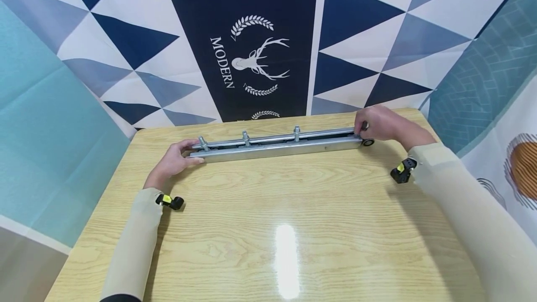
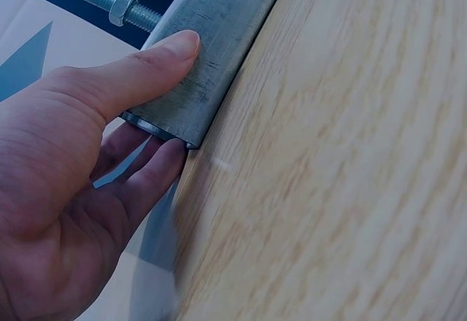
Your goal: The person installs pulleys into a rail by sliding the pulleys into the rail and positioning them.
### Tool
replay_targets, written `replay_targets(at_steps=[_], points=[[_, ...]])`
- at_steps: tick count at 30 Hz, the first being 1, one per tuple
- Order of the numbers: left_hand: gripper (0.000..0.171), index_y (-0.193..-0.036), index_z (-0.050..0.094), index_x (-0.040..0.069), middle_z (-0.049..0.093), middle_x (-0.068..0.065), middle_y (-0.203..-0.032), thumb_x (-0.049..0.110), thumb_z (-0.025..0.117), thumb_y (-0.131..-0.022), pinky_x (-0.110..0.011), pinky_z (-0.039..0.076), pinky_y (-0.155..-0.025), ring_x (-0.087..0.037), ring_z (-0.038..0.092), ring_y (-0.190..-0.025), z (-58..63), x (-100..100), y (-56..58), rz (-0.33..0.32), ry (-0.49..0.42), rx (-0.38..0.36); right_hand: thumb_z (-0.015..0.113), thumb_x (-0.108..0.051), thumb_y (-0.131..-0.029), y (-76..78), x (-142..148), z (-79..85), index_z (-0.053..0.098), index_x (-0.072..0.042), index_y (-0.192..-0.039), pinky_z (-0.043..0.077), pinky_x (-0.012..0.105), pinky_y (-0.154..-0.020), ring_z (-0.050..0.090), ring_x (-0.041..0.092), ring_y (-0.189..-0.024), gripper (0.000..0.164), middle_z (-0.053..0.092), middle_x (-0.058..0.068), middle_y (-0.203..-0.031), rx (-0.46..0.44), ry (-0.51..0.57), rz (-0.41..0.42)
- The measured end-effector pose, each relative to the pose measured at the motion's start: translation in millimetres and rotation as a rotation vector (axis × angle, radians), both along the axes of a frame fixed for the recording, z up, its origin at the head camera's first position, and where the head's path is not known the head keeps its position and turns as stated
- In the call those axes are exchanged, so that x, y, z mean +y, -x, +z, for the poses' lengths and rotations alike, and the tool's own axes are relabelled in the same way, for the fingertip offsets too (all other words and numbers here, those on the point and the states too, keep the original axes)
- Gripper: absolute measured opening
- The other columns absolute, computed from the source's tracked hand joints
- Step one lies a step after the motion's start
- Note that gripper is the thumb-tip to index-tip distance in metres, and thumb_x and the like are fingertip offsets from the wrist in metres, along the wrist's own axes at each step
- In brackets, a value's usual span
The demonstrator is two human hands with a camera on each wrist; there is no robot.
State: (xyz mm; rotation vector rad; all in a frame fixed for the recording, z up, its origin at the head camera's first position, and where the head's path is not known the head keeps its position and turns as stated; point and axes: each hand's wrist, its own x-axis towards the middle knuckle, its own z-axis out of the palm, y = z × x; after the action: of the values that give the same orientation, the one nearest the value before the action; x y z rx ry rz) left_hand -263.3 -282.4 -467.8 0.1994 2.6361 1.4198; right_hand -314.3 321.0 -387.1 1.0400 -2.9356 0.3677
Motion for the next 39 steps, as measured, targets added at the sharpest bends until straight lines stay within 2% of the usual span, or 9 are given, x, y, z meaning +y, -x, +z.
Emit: replay_targets(at_steps=[8, 16, 21, 25, 34, 39], points=[[0.063, -0.142, 0.054, 0.013, 0.056, -0.019, -0.14, 0.017, 0.081, -0.084, -0.054, 0.047, -0.107, -0.037, 0.056, -0.126, -0.6, 0, -0.6, 0.003, 0.004, 0.0, 0.073, 0.001, -0.081, -0.1, -8, 2.9, 0.077, -0.013, -0.091, 0.059, 0.041, -0.07, 0.071, 0.02, -0.083, 0.018, 0.076, 0.005, -0.094, -0.062, 0.023, -0.047], [0.062, -0.141, 0.054, 0.013, 0.056, -0.019, -0.139, 0.015, 0.08, -0.085, -0.054, 0.046, -0.107, -0.037, 0.056, -0.126, 0.7, 1, -0.9, 0.008, -0.001, -0.011, 0.071, -0.002, -0.083, 2.0, 0, 9.5, 0.079, -0.014, -0.09, 0.058, 0.039, -0.073, 0.07, 0.019, -0.084, 0.016, 0.076, 0.005, -0.096, -0.057, 0.076, -0.139], [0.062, -0.141, 0.055, 0.013, 0.056, -0.019, -0.139, 0.015, 0.08, -0.085, -0.054, 0.046, -0.108, -0.037, 0.057, -0.126, 0.7, 1, 0.1, 0.008, 0.002, -0.01, 0.07, 0.0, -0.082, 1.9, -2, 10.8, 0.08, -0.015, -0.086, 0.057, 0.034, -0.069, 0.07, 0.018, -0.082, 0.018, 0.076, 0.003, -0.092, -0.033, 0.083, -0.122], [0.062, -0.141, 0.055, 0.013, 0.057, -0.019, -0.138, 0.013, 0.08, -0.085, -0.054, 0.047, -0.107, -0.038, 0.057, -0.125, -0.8, 0, 0.2, 0.003, -0.009, -0.007, 0.072, 0.002, -0.081, 0.8, -9, 12.5, 0.08, -0.016, -0.084, 0.057, 0.035, -0.068, 0.07, 0.018, -0.08, 0.02, 0.075, 0.001, -0.089, -0.012, 0.089, -0.095], [0.063, -0.141, 0.055, 0.013, 0.056, -0.019, -0.14, 0.017, 0.081, -0.084, -0.053, 0.045, -0.109, -0.037, 0.056, -0.126, -0.9, 0, -0.7, 0.005, 0.005, -0.001, 0.071, 0.0, -0.083, 0.2, -26, 15.2, 0.08, -0.017, -0.086, 0.057, 0.035, -0.07, 0.069, 0.018, -0.084, 0.02, 0.076, 0.001, -0.092, -0.068, 0.087, -0.096], [0.064, -0.142, 0.054, 0.013, 0.054, -0.018, -0.142, 0.019, 0.082, -0.084, -0.053, 0.044, -0.111, -0.036, 0.055, -0.128, -0.6, 1, -0.1, 0.008, 0.018, 0.001, 0.071, 0.001, -0.084, 0.8, -28, 14.3, 0.08, -0.012, -0.091, 0.057, 0.039, -0.072, 0.07, 0.02, -0.086, 0.018, 0.077, 0.005, -0.095, -0.084, 0.1, -0.094]])
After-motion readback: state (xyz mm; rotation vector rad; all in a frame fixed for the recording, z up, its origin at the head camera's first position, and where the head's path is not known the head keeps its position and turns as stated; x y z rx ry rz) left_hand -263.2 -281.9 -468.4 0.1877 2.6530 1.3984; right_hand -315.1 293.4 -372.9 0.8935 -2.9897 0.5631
